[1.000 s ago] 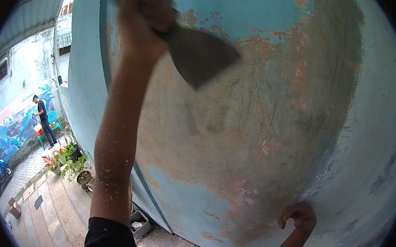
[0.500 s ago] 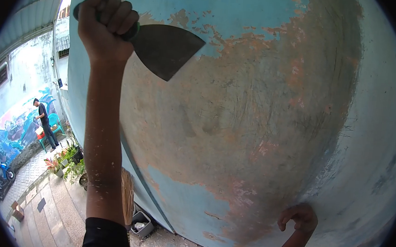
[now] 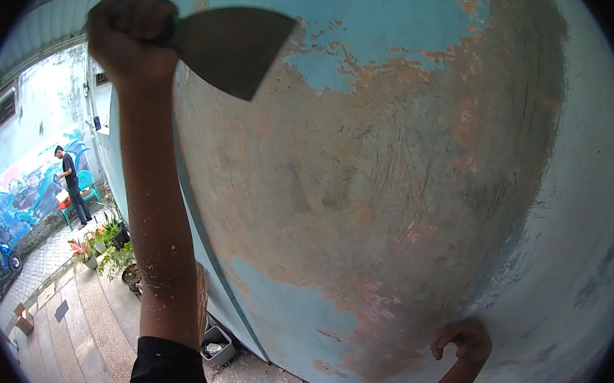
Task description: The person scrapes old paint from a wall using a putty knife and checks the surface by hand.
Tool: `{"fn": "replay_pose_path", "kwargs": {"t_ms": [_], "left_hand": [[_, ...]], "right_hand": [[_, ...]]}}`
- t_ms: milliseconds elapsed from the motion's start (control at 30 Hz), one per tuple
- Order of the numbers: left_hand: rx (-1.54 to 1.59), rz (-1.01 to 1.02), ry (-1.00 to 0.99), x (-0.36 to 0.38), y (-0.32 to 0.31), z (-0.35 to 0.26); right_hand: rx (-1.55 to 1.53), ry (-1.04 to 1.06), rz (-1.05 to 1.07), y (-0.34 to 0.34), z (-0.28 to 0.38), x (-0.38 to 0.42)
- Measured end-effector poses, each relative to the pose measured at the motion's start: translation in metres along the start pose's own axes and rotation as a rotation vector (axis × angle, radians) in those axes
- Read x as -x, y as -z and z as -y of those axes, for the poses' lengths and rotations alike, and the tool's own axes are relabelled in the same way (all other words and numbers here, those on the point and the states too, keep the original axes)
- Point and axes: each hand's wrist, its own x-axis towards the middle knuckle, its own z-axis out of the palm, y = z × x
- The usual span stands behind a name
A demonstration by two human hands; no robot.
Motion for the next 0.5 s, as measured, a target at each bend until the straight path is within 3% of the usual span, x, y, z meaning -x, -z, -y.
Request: {"fn": "replay_pose_path", "kwargs": {"t_ms": [100,133,233,267,333,433,500], "left_hand": [[-0.019,-0.015,-0.042,-0.003,0.003,0.011],[-0.302,-0.206,-0.078,0.009,-0.018,0.041],[-0.099,-0.03,0.23,0.029,-0.036,0.072],[-0.101,-0.03,0.227,0.027,-0.036,0.068],[-0.17,0.028,0.073,0.016,-0.032,0.049],[-0.029,-0.05,-0.067,-0.003,-0.02,0.018],[-0.022,-0.067,-0.09,0.005,-0.023,0.036]], "right_hand": [[-0.003,0.008,-0.01,-0.002,-0.002,-0.001],[-0.003,0.021,-0.029,-0.003,-0.001,0.0],[-0.015,0.023,-0.043,-0.004,-0.002,0.0],[-0.015,0.024,-0.041,-0.003,-0.002,0.0],[-0.003,0.02,-0.033,-0.002,-0.003,0.002],[-0.008,0.029,-0.035,-0.004,-0.002,0.001],[0.002,0.028,-0.035,-0.004,-0.001,0.0]]}}
